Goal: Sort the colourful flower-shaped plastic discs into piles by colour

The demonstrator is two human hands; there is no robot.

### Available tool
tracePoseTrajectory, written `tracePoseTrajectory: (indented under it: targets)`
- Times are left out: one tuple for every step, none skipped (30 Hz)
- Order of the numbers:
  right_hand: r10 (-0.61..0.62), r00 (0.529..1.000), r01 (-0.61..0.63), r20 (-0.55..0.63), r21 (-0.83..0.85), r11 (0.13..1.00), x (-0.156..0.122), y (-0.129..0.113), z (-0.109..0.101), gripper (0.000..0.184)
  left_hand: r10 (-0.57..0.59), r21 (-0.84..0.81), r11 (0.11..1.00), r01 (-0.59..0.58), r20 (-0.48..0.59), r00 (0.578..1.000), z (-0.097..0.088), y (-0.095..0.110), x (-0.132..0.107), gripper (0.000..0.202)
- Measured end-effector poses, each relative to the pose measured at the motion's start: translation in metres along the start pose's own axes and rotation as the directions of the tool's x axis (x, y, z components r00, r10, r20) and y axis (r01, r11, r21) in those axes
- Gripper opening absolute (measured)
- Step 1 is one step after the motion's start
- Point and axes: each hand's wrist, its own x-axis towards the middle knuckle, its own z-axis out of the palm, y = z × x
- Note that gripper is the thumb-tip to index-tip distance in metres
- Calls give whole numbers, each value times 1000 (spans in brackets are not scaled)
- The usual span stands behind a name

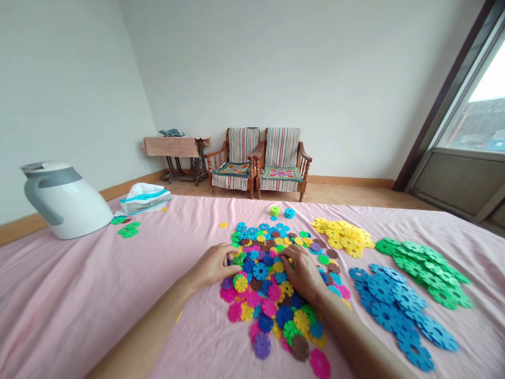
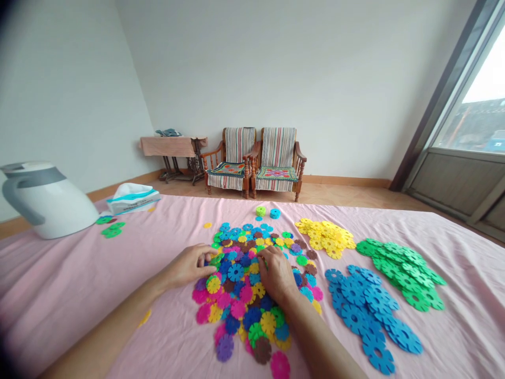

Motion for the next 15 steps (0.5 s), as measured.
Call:
tracePoseTrajectory:
  targets:
    - [1,1000,-1,1,1,1000,0,0,0,21,18,-58,998,-17,20,1000,2,4,0,38]
    - [2,1000,-2,2,2,1000,0,0,0,21,42,-125,991,-36,39,998,3,8,0,39]
    - [3,1000,-3,2,3,1000,0,0,-1,21,64,-191,980,-55,45,997,4,12,0,39]
    - [4,1000,-4,2,3,1000,0,0,-1,21,81,-241,968,-70,33,996,3,15,1,38]
    - [3,1000,-3,3,3,1000,0,0,-1,21,88,-271,959,-84,3,996,1,17,2,37]
    - [2,1000,-2,4,4,1000,0,0,-1,21,81,-278,956,-90,-42,996,-1,17,4,35]
    - [0,1000,0,5,4,1000,0,0,-1,21,60,-270,959,-84,-94,994,-5,16,5,34]
    - [-3,1000,3,7,6,1000,0,1,0,21,31,-255,965,-65,-135,990,-9,15,7,32]
    - [-6,1000,6,9,7,1000,1,2,0,21,-1,-240,970,-37,-155,988,-14,12,8,31]
    - [-8,1000,8,10,8,1000,1,3,1,21,-28,-222,975,-5,-146,989,-19,10,8,31]
    - [-10,1000,9,9,7,1000,0,3,2,21,-48,-197,980,26,-108,993,-25,8,6,30]
    - [-12,1000,12,7,5,1000,0,4,2,21,-60,-164,985,51,-50,997,-31,8,4,29]
    - [-17,1000,17,5,3,1000,0,5,3,21,-68,-122,990,69,16,998,-38,8,0,27]
    - [-23,1000,23,2,1,1000,0,6,3,21,-73,-70,994,79,85,994,-45,9,-6,24]
    - [-30,1000,30,-2,1,1000,0,6,4,21,-81,-16,996,84,144,986,-53,11,-13,21]
